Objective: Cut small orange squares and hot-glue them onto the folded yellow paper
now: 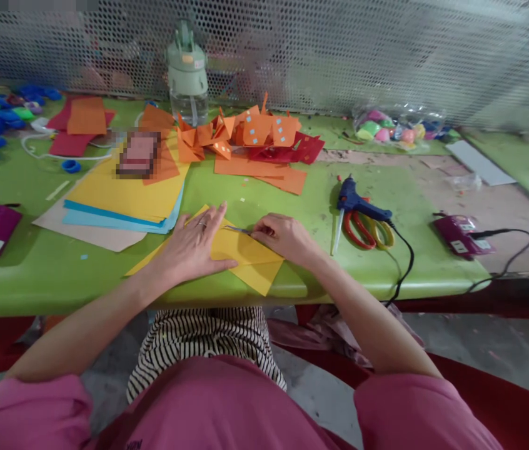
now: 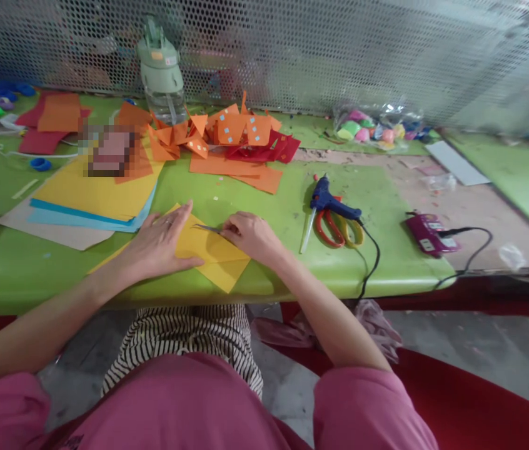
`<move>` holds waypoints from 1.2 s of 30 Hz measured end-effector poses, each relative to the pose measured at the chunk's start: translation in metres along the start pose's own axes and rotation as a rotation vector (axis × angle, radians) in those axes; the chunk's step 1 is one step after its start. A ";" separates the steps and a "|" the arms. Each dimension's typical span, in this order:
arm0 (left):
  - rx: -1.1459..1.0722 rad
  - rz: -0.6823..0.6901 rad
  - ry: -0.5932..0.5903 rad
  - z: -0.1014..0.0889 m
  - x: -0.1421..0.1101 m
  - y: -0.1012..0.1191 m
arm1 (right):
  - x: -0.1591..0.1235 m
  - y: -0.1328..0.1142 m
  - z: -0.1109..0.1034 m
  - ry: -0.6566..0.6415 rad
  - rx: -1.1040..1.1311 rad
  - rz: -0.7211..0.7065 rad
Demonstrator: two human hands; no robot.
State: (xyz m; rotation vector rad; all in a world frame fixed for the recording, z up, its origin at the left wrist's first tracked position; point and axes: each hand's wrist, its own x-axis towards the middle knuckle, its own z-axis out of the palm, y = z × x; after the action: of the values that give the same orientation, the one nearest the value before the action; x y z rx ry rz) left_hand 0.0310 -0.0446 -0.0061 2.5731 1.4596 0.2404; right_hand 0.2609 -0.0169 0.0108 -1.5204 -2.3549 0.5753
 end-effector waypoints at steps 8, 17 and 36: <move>-0.028 -0.010 -0.002 -0.001 0.000 0.000 | 0.003 0.006 -0.001 0.011 0.000 0.021; -0.004 -0.027 0.004 0.000 0.001 0.000 | 0.014 -0.002 0.002 0.025 -0.029 0.005; 0.178 -0.044 0.063 -0.004 -0.012 0.015 | 0.034 -0.011 0.007 0.003 -0.051 0.019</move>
State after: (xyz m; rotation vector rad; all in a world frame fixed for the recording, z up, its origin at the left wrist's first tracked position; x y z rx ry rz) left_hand 0.0366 -0.0619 0.0009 2.6901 1.6265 0.1958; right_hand 0.2352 0.0093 0.0104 -1.5652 -2.3729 0.5214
